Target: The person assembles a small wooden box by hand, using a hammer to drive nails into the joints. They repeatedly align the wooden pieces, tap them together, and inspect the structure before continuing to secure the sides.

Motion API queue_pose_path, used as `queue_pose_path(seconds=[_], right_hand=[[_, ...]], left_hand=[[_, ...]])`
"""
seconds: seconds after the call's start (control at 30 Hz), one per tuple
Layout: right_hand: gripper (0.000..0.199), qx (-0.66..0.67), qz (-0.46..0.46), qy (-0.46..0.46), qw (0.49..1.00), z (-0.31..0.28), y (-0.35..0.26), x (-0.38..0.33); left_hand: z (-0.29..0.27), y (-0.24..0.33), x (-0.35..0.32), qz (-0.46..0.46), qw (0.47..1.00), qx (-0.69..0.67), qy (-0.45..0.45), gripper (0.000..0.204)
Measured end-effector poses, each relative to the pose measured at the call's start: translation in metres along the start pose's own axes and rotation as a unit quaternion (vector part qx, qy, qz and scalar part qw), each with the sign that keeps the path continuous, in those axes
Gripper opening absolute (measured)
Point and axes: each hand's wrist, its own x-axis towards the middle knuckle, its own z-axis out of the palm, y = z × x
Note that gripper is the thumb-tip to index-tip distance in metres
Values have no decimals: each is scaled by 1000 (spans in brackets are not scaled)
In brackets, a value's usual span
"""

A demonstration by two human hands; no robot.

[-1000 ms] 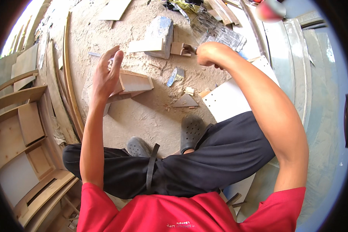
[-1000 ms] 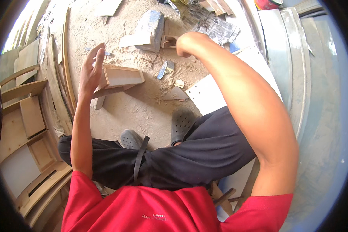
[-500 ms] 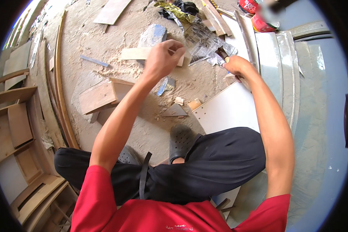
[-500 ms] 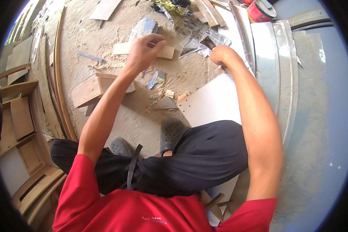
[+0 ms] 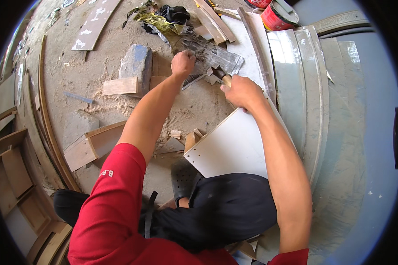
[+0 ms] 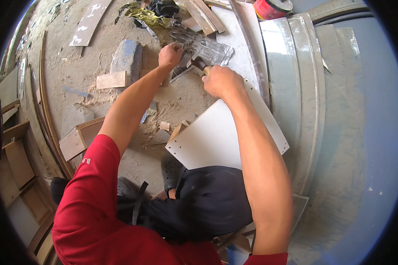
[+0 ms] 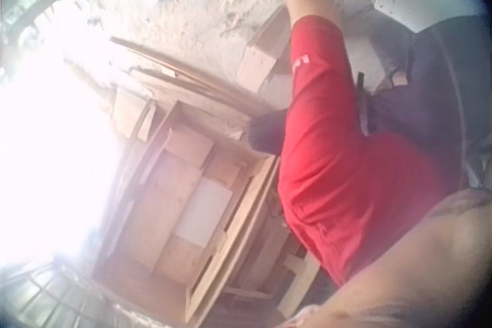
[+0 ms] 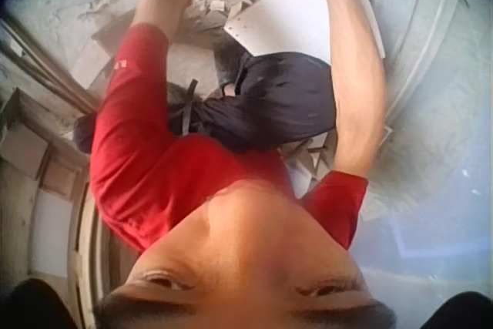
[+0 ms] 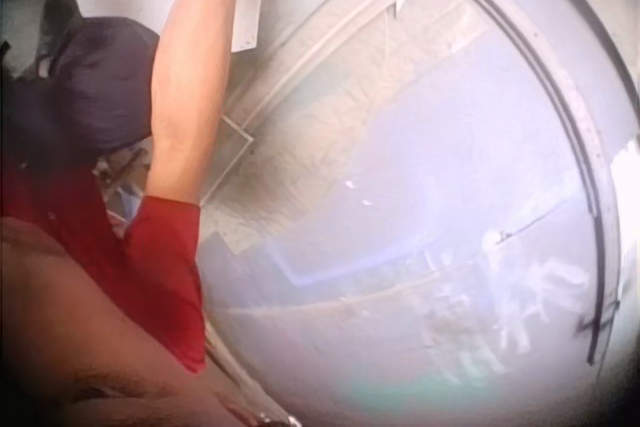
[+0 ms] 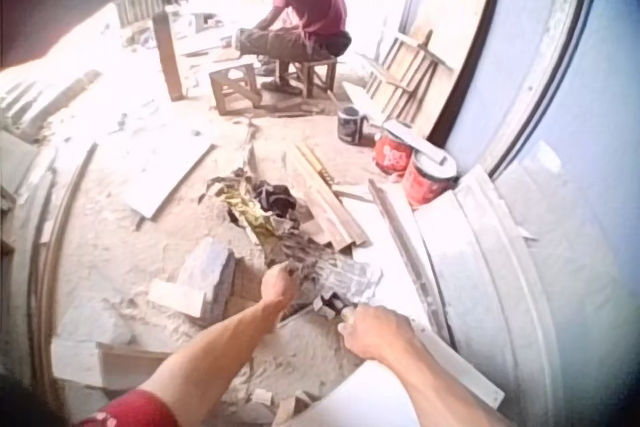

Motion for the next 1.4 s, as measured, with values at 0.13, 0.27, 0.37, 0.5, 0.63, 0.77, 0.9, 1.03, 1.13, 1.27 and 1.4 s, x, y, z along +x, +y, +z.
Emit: queue_pose_path(seconds=[0.13, 0.27, 0.37, 0.5, 0.63, 0.77, 0.9, 1.03, 1.13, 1.27, 1.4], right_hand=[[41, 12, 5, 5, 1000, -2, 3, 2], [42, 8, 13, 17, 1000, 3, 8, 6], [43, -21, -8, 29, 999, 1, 5, 5], [45, -46, -31, 37, 998, 7, 9, 9], [48, -59, -28, 40, 997, 6, 5, 8], [51, -80, -30, 63, 994, 9, 8, 11], [49, -108, -60, 35, 992, 13, -1, 24], [50, -143, -12, 13, 990, 16, -3, 30], [48, -152, -50, 40, 986, 10, -21, 20], [47, -118, -82, 54, 988, -5, -54, 0], [45, -95, -178, 109, 973, -24, -113, -39]], left_hand=[[10, -6, 7, 86, 993, 77, -23, 17], [13, -1, 16, 111, 983, 135, -52, 17], [6, 2, 11, 96, 981, 158, -56, 21], [-9, 14, -26, 68, 989, 126, -44, 17], [-38, 26, -53, -64, 986, 89, -126, 27], [-69, 34, -94, -87, 988, 36, -125, 31], [-105, 24, -150, -65, 995, -51, -51, 27], [-175, 30, -223, 60, 991, -97, -65, 23], [-241, 26, -270, 110, 986, -86, -91, 22], [-327, 6, -307, 109, 989, -80, -63, 23], [-389, -30, -316, 112, 992, -58, 2, 19]])
